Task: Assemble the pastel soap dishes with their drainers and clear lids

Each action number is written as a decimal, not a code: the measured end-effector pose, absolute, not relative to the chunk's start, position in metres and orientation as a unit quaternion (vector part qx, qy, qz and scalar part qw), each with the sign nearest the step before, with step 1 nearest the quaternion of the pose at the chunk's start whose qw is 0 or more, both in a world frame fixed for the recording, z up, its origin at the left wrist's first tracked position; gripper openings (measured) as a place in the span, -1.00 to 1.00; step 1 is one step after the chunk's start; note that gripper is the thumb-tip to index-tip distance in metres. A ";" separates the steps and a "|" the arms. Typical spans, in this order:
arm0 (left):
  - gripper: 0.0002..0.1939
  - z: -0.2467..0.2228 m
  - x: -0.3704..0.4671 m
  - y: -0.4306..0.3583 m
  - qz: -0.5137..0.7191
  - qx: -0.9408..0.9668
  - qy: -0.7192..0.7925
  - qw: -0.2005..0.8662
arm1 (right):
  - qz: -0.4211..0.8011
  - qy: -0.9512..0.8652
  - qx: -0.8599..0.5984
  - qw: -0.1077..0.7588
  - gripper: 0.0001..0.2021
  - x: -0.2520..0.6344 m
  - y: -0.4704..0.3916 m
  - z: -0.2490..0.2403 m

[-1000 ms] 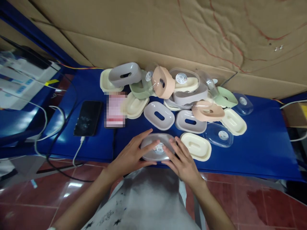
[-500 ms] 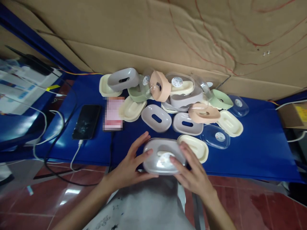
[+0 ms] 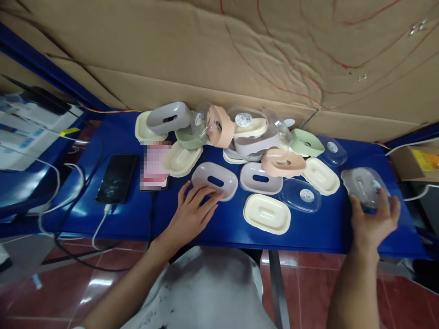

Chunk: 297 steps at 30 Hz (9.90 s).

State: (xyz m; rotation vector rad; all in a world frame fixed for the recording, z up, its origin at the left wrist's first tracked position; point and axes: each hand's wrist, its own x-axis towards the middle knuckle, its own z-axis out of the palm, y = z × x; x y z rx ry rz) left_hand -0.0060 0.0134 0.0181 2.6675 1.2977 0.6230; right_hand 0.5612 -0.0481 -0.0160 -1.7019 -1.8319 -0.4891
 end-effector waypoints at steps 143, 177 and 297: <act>-0.51 0.017 -0.067 -0.021 0.293 0.832 0.447 0.150 | 0.097 -0.876 -0.415 0.224 -0.66 0.209 -0.022 0.027; -0.21 0.064 -0.069 0.045 0.189 0.820 0.520 0.148 | 0.106 -0.796 -0.514 0.303 -0.39 0.222 -0.049 0.007; -0.63 0.012 -0.053 -0.029 0.218 0.902 0.366 0.075 | 0.072 -0.897 -0.401 0.171 -0.58 0.228 -0.047 0.009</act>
